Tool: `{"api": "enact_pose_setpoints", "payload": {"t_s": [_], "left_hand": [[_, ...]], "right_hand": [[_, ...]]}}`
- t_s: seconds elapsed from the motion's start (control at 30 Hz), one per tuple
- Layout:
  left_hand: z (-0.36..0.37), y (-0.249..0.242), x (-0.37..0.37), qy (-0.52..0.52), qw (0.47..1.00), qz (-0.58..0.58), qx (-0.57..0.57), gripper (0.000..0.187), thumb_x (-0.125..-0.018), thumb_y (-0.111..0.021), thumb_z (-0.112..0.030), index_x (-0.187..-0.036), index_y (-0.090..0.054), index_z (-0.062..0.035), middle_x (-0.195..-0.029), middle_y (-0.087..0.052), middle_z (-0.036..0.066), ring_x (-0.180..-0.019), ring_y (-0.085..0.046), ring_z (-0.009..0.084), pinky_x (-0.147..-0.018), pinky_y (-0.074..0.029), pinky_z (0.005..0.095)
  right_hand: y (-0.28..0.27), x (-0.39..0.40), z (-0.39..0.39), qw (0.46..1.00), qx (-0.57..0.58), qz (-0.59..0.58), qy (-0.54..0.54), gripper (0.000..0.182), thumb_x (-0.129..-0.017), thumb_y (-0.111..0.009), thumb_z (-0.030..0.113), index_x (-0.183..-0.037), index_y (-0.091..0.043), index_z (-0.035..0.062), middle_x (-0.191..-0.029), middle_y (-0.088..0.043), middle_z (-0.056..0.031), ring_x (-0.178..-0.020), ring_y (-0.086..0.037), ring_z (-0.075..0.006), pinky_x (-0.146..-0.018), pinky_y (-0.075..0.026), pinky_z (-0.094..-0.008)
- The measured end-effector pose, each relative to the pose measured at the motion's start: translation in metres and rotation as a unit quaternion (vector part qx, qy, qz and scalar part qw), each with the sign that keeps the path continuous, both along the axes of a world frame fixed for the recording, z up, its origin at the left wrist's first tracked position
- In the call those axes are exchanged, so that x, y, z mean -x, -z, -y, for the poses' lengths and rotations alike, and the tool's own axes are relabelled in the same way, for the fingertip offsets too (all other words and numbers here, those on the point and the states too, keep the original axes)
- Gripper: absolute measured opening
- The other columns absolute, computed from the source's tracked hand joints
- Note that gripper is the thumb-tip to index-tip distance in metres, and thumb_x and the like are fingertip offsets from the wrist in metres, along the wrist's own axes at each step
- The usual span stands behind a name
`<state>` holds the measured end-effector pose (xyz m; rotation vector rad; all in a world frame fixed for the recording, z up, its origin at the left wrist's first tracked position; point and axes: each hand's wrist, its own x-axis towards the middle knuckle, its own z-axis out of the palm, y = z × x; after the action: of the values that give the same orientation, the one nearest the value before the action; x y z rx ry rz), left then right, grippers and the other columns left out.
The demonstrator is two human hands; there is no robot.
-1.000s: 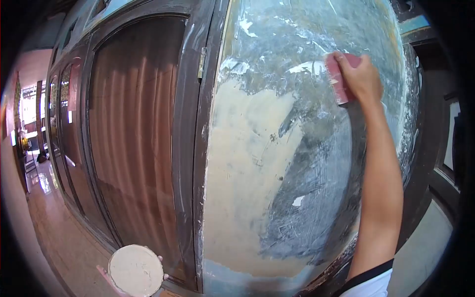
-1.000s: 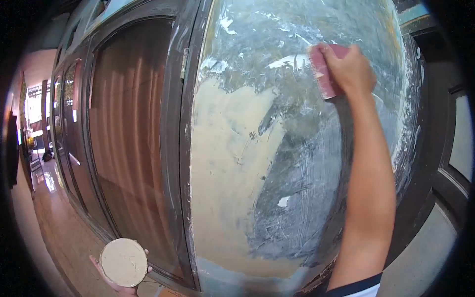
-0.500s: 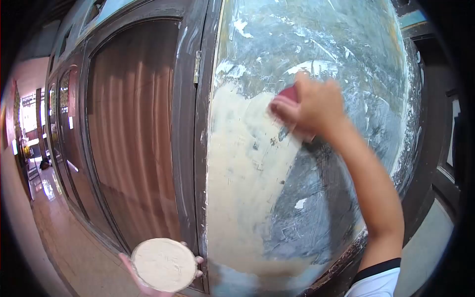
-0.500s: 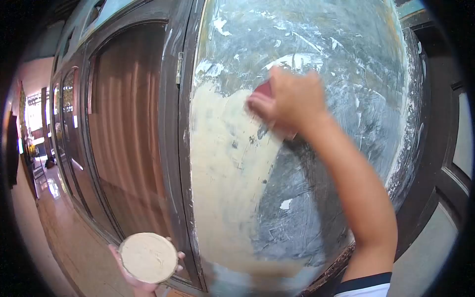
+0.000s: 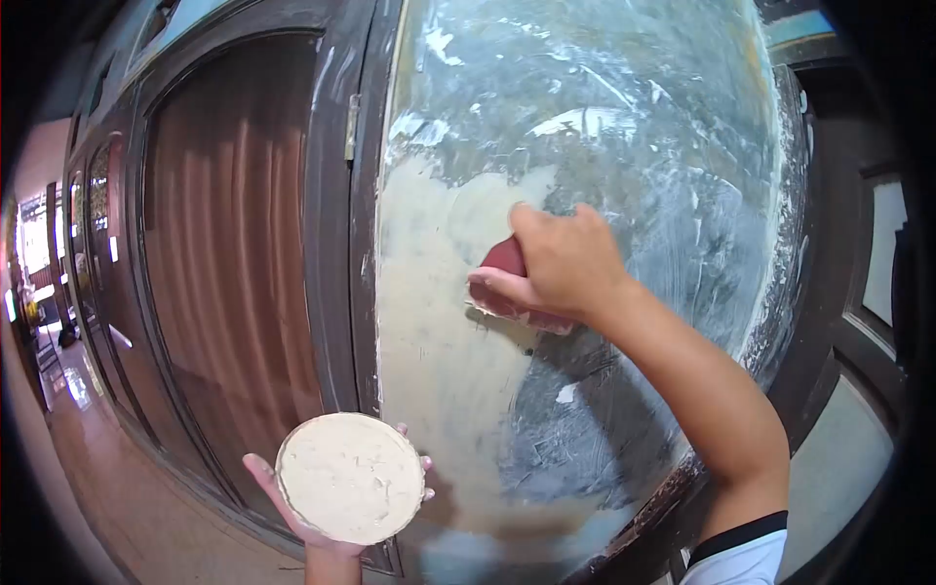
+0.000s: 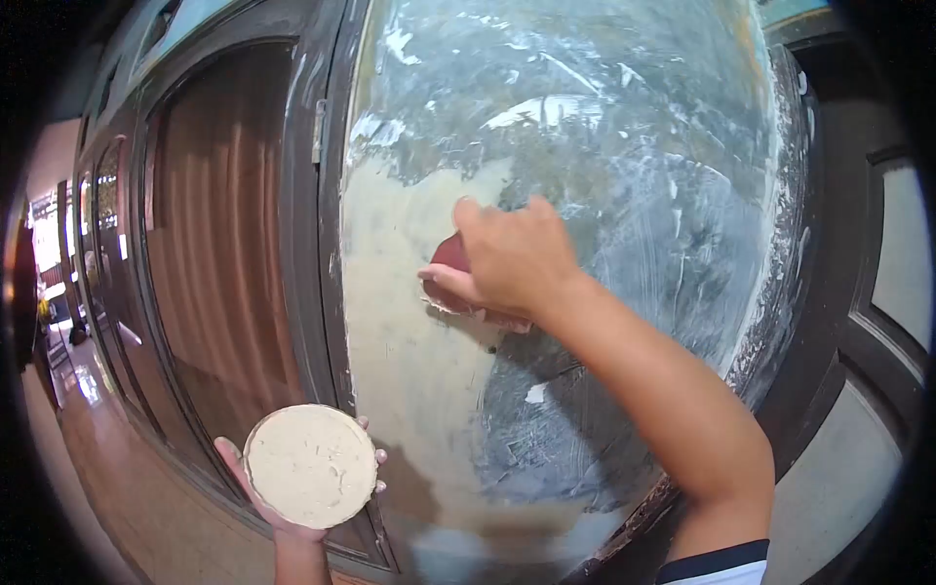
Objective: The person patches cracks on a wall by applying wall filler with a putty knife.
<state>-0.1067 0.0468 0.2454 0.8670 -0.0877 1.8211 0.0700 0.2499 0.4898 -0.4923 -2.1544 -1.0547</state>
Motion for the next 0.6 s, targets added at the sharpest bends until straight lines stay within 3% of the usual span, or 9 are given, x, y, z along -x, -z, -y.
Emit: {"api": "enact_pose_setpoints", "payload": {"t_s": [0.03, 0.13, 0.27, 0.4, 0.5, 0.53, 0.57, 0.6], "left_hand": [[-0.003, -0.003, 0.000, -0.012, 1.000, -0.020, 0.001, 0.121, -0.075, -0.036, -0.099, -0.155, -0.041, -0.0095, -0.157, -0.029, 0.036, -0.132, -0.035, 0.0690, -0.096, -0.036, 0.0842], [-0.004, -0.013, -0.002, 0.029, 0.999, -0.013, -0.008, 0.116, -0.077, -0.037, -0.097, -0.156, -0.042, -0.0121, -0.156, -0.030, 0.036, -0.131, -0.035, 0.0706, -0.093, -0.037, 0.0858], [-0.005, -0.031, -0.003, 0.039, 0.999, 0.026, -0.013, 0.110, -0.081, -0.037, -0.093, -0.154, -0.043, -0.0119, -0.154, -0.032, 0.038, -0.130, -0.034, 0.0731, -0.091, -0.036, 0.0882], [-0.020, -0.044, -0.003, 0.000, 1.000, 0.016, 0.022, 0.112, -0.082, -0.036, -0.093, -0.151, -0.045, -0.0056, -0.152, -0.034, 0.039, -0.127, -0.036, 0.0738, -0.091, -0.039, 0.0859], [-0.037, -0.051, -0.007, -0.003, 0.999, -0.028, 0.029, 0.114, -0.081, -0.032, -0.095, -0.150, -0.046, -0.0059, -0.147, -0.044, 0.035, -0.129, -0.040, 0.0700, -0.096, -0.040, 0.0821], [-0.041, -0.055, -0.011, -0.010, 0.998, -0.042, 0.039, 0.113, -0.080, -0.031, -0.095, -0.149, -0.048, -0.0078, -0.146, -0.049, 0.033, -0.129, -0.042, 0.0685, -0.099, -0.039, 0.0814], [-0.045, -0.060, -0.015, -0.011, 0.998, -0.043, 0.037, 0.113, -0.080, -0.031, -0.095, -0.149, -0.048, -0.0078, -0.146, -0.049, 0.033, -0.129, -0.042, 0.0685, -0.099, -0.039, 0.0814], [-0.049, -0.064, -0.019, 0.019, 0.999, -0.018, 0.029, 0.114, -0.081, -0.032, -0.094, -0.149, -0.047, -0.0041, -0.146, -0.046, 0.035, -0.128, -0.041, 0.0695, -0.096, -0.041, 0.0808]], "right_hand": [[-0.006, 0.004, -0.004, 0.999, -0.041, -0.006, 0.000, 0.064, -0.086, -0.061, 0.071, -0.094, -0.058, 0.0082, -0.073, -0.070, -0.0117, -0.066, -0.069, -0.0317, -0.069, -0.048, -0.0438], [-0.063, -0.017, -0.004, 0.990, 0.001, -0.115, 0.077, 0.067, -0.087, -0.060, 0.073, -0.096, -0.062, 0.0071, -0.085, -0.074, -0.0143, -0.078, -0.073, -0.0315, -0.072, -0.052, -0.0431], [-0.130, -0.083, -0.035, 0.918, -0.007, -0.391, 0.063, 0.078, -0.086, -0.058, 0.077, -0.099, -0.062, 0.0007, -0.094, -0.073, -0.0213, -0.090, -0.072, -0.0400, -0.078, -0.054, -0.0518], [-0.129, -0.116, -0.042, 0.926, 0.018, -0.377, 0.029, 0.071, -0.090, -0.062, 0.069, -0.102, -0.058, -0.0012, -0.096, -0.071, -0.0255, -0.092, -0.069, -0.0445, -0.078, -0.052, -0.0534], [-0.097, -0.122, -0.026, 0.968, 0.002, -0.227, -0.106, 0.047, -0.097, -0.068, 0.043, -0.104, -0.048, 0.0014, -0.090, -0.066, -0.0271, -0.085, -0.064, -0.0471, -0.074, -0.050, -0.0506], [-0.083, -0.119, -0.007, 0.977, -0.001, -0.185, -0.103, 0.040, -0.098, -0.066, 0.038, -0.102, -0.049, 0.0027, -0.092, -0.064, -0.0223, -0.084, -0.063, -0.0443, -0.073, -0.049, -0.0495], [-0.069, -0.116, 0.005, 0.983, -0.116, -0.113, -0.089, 0.027, -0.099, -0.063, 0.029, -0.102, -0.050, 0.0048, -0.095, -0.060, -0.0165, -0.086, -0.061, -0.0396, -0.071, -0.049, -0.0466], [-0.056, -0.111, 0.016, 0.986, -0.128, -0.063, -0.087, 0.022, -0.098, -0.062, 0.025, -0.101, -0.052, 0.0058, -0.095, -0.058, -0.0139, -0.086, -0.061, -0.0363, -0.070, -0.050, -0.0445]]}}
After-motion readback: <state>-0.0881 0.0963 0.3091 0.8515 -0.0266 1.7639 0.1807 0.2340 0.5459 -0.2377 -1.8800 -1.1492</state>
